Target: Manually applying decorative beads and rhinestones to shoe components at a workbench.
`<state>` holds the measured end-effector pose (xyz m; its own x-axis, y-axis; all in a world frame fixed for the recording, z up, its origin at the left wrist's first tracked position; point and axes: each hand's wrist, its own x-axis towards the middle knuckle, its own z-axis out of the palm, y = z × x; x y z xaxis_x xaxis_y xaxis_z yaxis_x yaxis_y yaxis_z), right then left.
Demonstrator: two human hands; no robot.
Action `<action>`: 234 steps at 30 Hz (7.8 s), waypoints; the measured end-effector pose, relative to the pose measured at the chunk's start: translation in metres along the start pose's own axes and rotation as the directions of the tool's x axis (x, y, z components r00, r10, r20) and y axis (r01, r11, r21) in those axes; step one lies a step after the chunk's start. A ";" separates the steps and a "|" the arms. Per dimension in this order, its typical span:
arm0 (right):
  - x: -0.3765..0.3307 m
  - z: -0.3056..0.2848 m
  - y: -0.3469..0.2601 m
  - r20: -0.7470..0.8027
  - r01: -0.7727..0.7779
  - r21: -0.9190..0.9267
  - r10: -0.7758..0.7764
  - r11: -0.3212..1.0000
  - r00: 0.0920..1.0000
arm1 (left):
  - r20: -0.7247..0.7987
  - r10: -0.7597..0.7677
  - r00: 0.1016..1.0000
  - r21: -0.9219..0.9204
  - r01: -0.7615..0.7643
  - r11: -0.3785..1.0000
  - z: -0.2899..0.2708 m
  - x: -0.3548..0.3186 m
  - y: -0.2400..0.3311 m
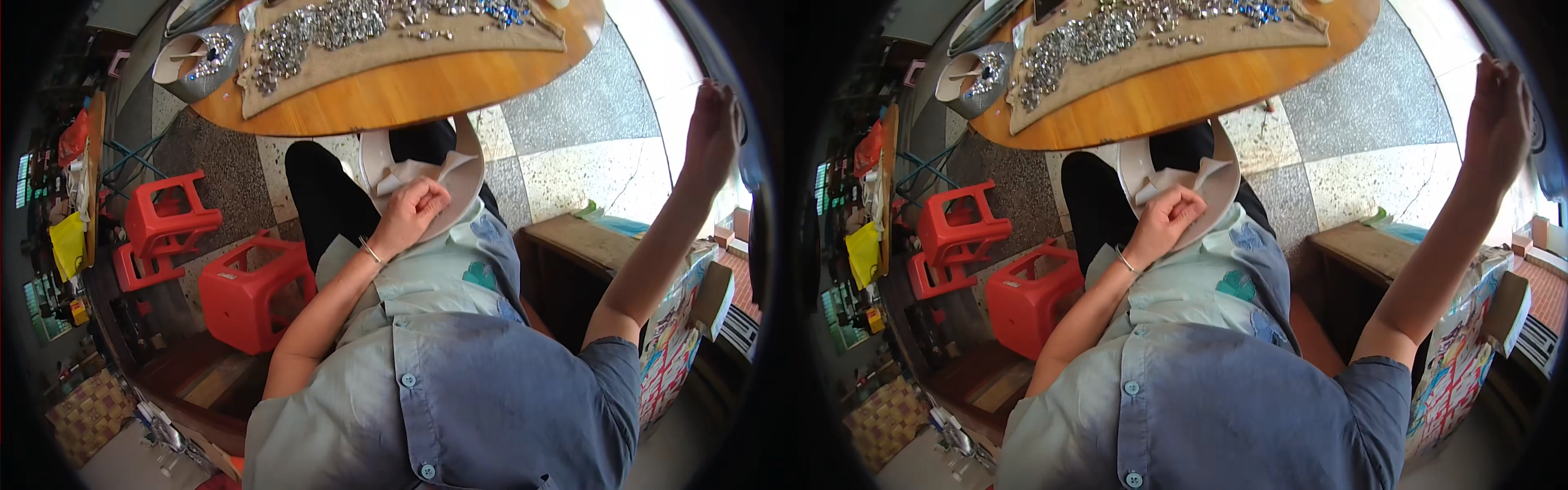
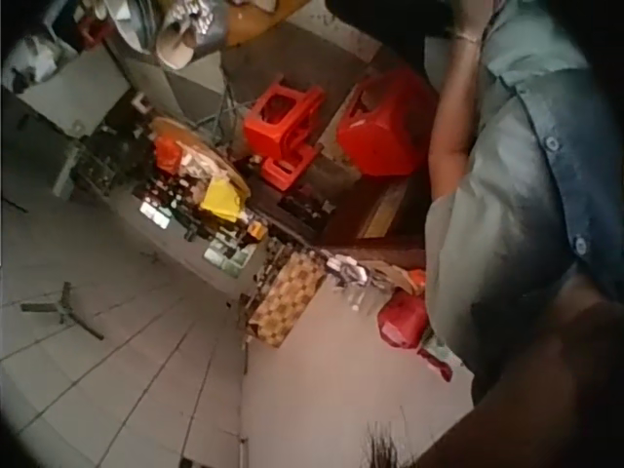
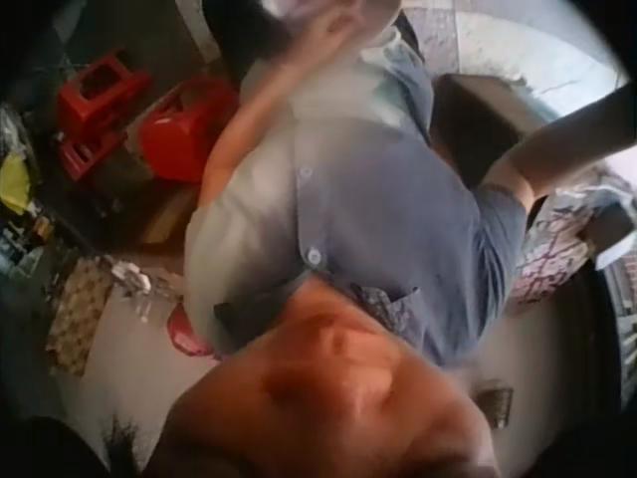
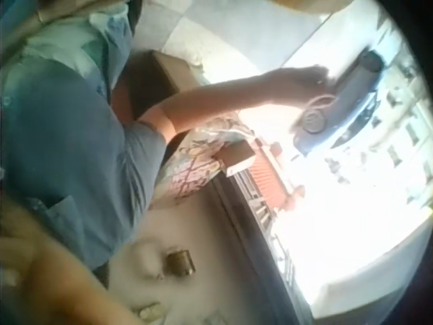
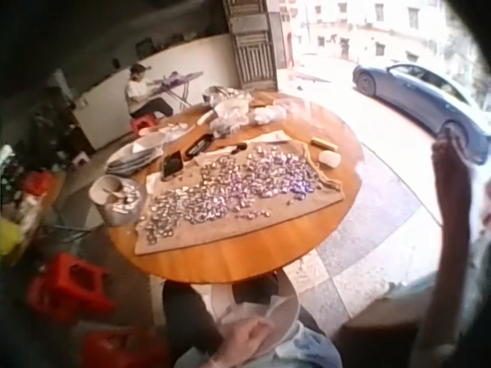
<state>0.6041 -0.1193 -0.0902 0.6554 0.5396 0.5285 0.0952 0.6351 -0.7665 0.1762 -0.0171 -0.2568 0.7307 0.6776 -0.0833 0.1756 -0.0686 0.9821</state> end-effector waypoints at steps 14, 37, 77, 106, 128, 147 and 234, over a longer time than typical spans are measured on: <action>0.040 -0.147 -0.049 -0.161 0.110 0.046 -0.101 0.993 0.982 | 0.313 0.324 0.893 0.620 -0.450 0.643 0.006 -0.004 0.006; 0.095 0.325 0.338 0.489 0.478 -0.864 0.495 0.159 0.718 | 0.146 0.364 0.920 0.528 -0.384 0.757 -0.013 -0.007 -0.017; -0.228 0.167 0.097 0.473 0.038 -0.880 0.862 0.474 0.182 | -0.093 -0.093 0.991 -0.298 0.061 0.953 0.000 0.015 -0.031; -0.227 0.210 0.074 0.808 0.321 -0.588 0.557 0.742 0.191 | 0.270 -0.260 0.927 -0.298 0.337 0.893 -0.035 0.037 0.004; -0.102 0.534 0.259 0.297 -0.940 -0.004 0.898 0.342 0.325 | 0.241 -0.281 0.929 -0.645 0.370 0.669 -0.073 -0.050 -0.107; 0.105 0.171 0.307 0.336 0.397 -0.915 0.406 -0.074 0.850 | 0.187 -0.230 0.955 -0.555 0.296 0.777 -0.090 -0.071 -0.058; 0.062 0.080 -0.004 -0.046 0.101 -0.728 -0.195 0.679 0.980 | 0.143 0.342 0.929 0.202 -0.365 0.909 -0.054 -0.017 0.109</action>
<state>0.5846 -0.0444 -0.0254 0.6582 0.3791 0.6505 0.6758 0.0833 -0.7324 0.1471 0.0030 -0.1391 0.8332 0.5011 0.2339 0.0258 -0.4578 0.8887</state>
